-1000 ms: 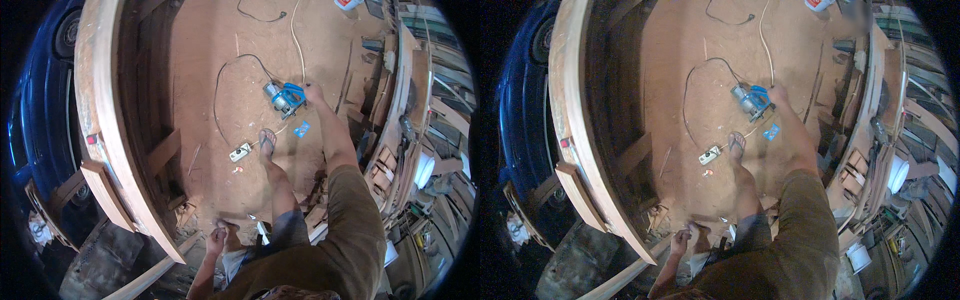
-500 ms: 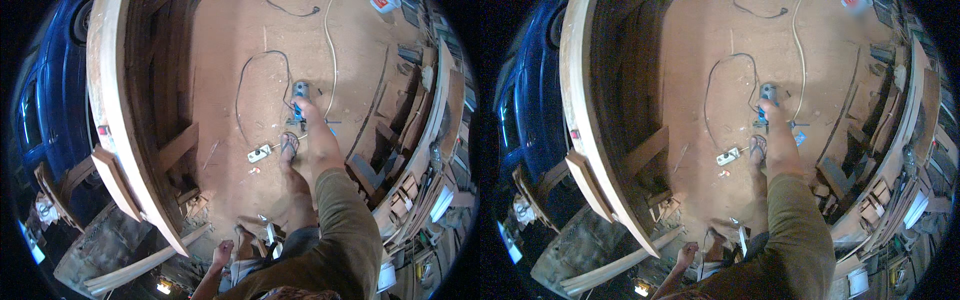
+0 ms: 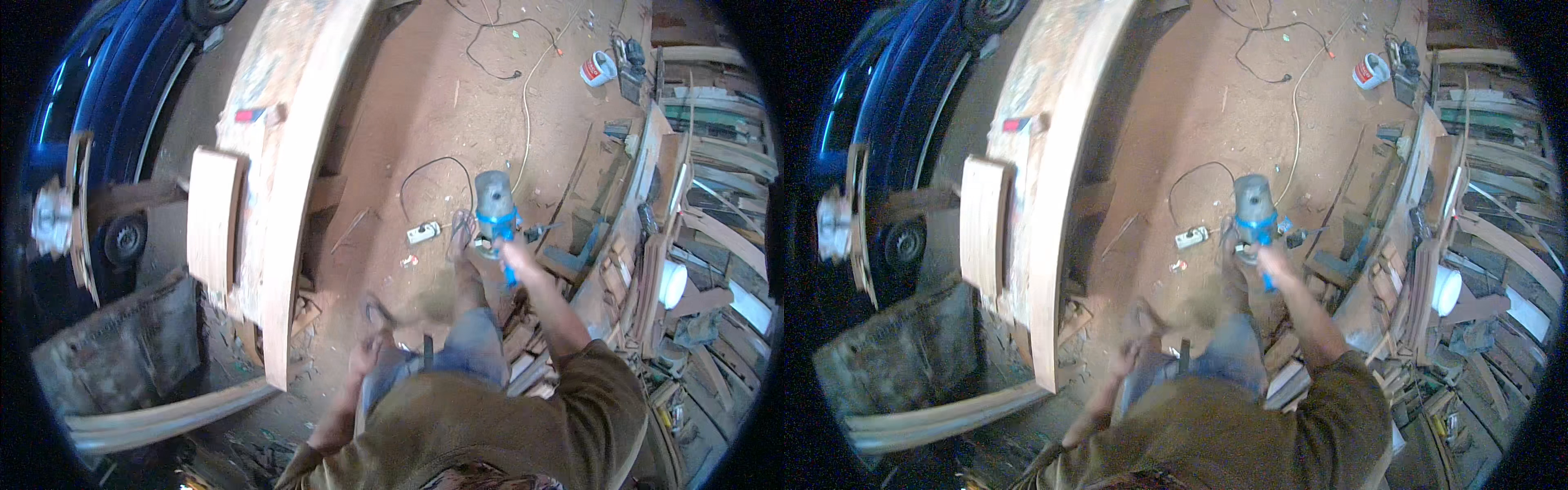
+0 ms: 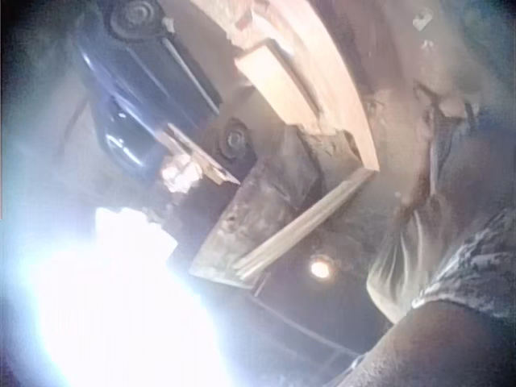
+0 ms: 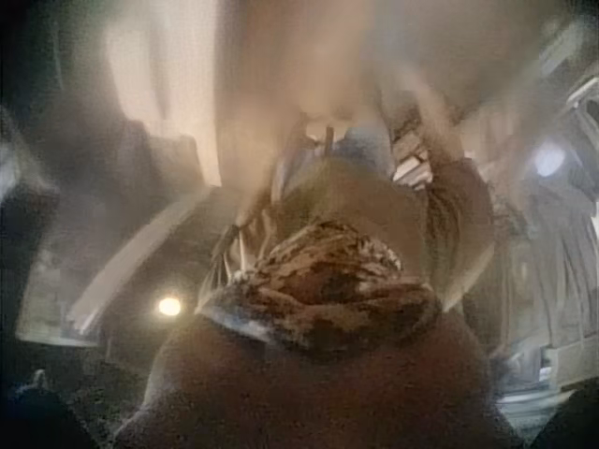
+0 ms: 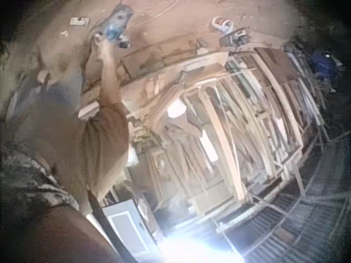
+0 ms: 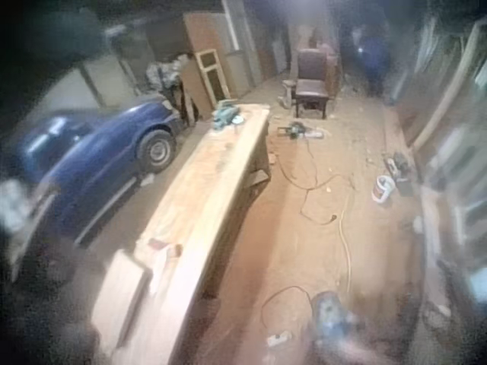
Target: The person uses a handheld electric router to shape the edges of several long wooden planks. They move the tool along the length of each plank, then flip the wood over to process the opposite side. The person handles the planks one at a time, placing them on a workbench and moving them aside after routing.
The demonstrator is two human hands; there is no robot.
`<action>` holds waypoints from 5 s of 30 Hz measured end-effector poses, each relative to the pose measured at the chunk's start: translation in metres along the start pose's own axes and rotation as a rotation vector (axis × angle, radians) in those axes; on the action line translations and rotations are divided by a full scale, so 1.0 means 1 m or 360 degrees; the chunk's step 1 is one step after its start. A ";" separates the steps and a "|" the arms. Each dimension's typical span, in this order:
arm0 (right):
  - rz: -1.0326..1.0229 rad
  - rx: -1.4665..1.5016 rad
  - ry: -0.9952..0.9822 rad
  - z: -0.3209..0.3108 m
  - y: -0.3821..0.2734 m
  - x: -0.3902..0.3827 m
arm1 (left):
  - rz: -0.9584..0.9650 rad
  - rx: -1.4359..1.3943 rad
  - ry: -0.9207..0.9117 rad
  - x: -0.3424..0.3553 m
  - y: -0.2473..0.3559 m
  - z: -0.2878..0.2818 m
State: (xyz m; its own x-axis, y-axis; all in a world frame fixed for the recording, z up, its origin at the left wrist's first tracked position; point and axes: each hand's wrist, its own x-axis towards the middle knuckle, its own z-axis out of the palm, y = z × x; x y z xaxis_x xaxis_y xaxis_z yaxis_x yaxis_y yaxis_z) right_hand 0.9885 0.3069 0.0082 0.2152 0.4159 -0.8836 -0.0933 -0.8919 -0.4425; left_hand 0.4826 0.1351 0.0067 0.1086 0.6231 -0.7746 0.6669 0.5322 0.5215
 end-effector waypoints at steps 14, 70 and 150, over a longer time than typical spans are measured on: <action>-0.0851 -0.0669 0.0205 0.199 0.175 -0.446 | 0.1239 -0.0057 0.0199 -0.091 0.077 -0.152; -0.1062 0.0282 0.0718 0.840 0.556 -0.418 | 0.1604 0.1031 -0.0510 -0.080 -0.283 -0.289; -0.1415 0.0542 0.0505 0.850 0.476 -0.365 | 0.1089 -0.0044 0.0265 -0.100 -0.456 -0.297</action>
State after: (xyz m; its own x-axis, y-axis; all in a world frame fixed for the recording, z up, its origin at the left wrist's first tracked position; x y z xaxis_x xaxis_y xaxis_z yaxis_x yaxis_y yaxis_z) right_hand 0.0393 -0.1186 -0.0099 0.5866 0.7957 -0.1510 -0.0349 -0.1614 -0.9863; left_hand -0.0510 0.0002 -0.0470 0.3812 0.9015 -0.2051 0.4699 0.0021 0.8827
